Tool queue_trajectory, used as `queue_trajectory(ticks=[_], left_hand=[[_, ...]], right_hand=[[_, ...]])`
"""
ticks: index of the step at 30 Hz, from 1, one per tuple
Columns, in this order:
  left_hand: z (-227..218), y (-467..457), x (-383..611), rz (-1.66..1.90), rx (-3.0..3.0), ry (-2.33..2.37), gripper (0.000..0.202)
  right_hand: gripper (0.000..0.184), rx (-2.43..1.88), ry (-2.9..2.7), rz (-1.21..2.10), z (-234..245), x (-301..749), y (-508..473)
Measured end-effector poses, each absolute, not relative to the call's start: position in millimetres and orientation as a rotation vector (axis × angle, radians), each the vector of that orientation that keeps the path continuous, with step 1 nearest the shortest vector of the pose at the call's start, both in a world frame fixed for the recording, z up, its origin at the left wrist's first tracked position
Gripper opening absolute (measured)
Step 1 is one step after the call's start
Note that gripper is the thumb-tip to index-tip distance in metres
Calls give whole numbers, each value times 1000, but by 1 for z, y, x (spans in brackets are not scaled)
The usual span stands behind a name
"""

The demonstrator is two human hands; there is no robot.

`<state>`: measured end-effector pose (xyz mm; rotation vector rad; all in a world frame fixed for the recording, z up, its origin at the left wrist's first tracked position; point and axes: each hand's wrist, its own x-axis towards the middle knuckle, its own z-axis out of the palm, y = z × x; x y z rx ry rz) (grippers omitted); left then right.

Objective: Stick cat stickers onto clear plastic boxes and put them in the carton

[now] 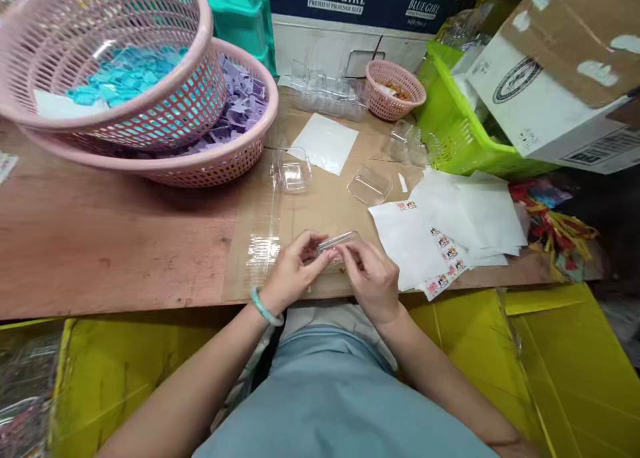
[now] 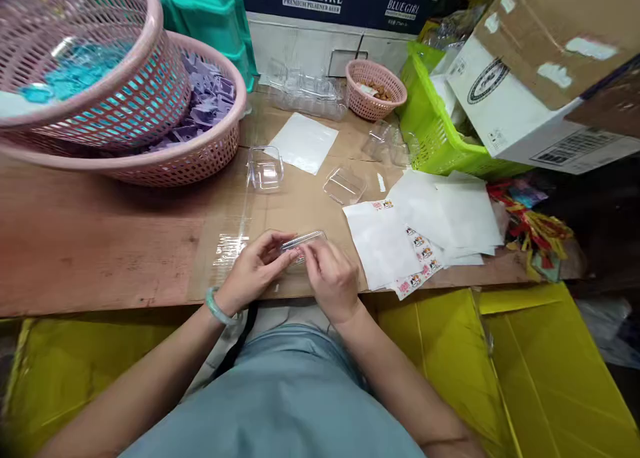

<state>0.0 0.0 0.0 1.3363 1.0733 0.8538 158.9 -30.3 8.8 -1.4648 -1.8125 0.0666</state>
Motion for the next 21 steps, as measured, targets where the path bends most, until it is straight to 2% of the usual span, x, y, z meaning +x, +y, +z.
queue_trajectory(ticks=[3, 6, 7, 10, 11, 15, 20, 21], left_hand=[[3, -1, 1, 867, 1309, 1066, 35], [3, -2, 2, 872, 1288, 1071, 35], [2, -2, 1, 872, 1284, 1071, 35], [0, -3, 1, 876, 1295, 1061, 35], [-1, -4, 1, 881, 1294, 1057, 35], [0, -11, 0, 906, 1225, 1031, 36], [2, -14, -17, 1029, 1392, 1111, 31], [1, -10, -24, 1046, 1462, 1145, 30]], right_hand=[[13, -1645, -1587, 106, -1, 185, -21], [13, -1670, -1304, 407, -9, 195, -19], [18, -1645, -1215, 522, -10, 193, -20], [53, -1605, -1152, 793, -10, 181, -22], [55, -1602, -1185, 875, -9, 177, -23], [41, -1543, -1192, 1014, -4, 170, -22], [54, -1371, -1254, 1067, -7, 157, -8], [52, -1340, -1289, 1073, -8, 152, -2]])
